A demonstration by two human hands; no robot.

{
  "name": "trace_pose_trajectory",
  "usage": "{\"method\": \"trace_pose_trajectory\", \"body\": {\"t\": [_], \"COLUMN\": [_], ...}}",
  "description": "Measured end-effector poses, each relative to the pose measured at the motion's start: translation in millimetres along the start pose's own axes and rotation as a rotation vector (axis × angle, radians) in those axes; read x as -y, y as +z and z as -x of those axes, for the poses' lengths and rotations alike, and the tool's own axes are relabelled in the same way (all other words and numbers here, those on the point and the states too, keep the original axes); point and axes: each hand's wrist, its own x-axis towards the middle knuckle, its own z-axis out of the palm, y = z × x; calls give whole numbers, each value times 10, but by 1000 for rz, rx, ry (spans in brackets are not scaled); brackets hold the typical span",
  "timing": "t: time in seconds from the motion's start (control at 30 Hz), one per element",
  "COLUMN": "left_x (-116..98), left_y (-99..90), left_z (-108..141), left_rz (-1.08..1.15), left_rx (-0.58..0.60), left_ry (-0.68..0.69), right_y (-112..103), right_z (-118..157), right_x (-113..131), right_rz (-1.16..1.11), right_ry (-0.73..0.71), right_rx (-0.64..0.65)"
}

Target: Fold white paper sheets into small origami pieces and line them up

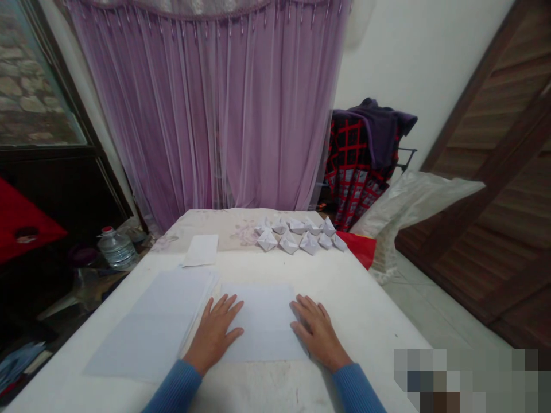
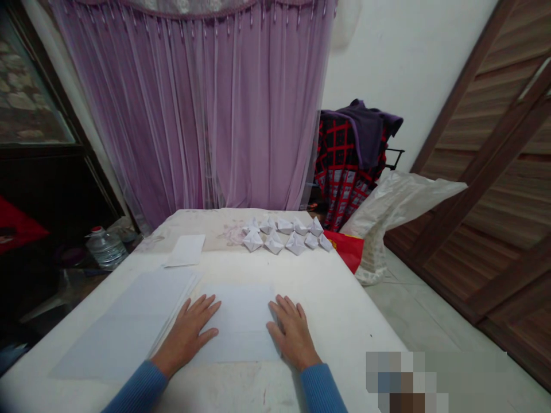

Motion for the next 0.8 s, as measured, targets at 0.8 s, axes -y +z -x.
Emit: {"method": "trace_pose_trajectory", "body": {"t": [0.8], "left_x": [-607], "left_y": [140], "left_z": [247], "left_rz": [50], "left_rx": [-309], "left_ry": [146], "right_y": [307], "right_z": [305], "right_x": [721], "right_rz": [-14], "right_ry": [-328], "right_rx": [-289]}}
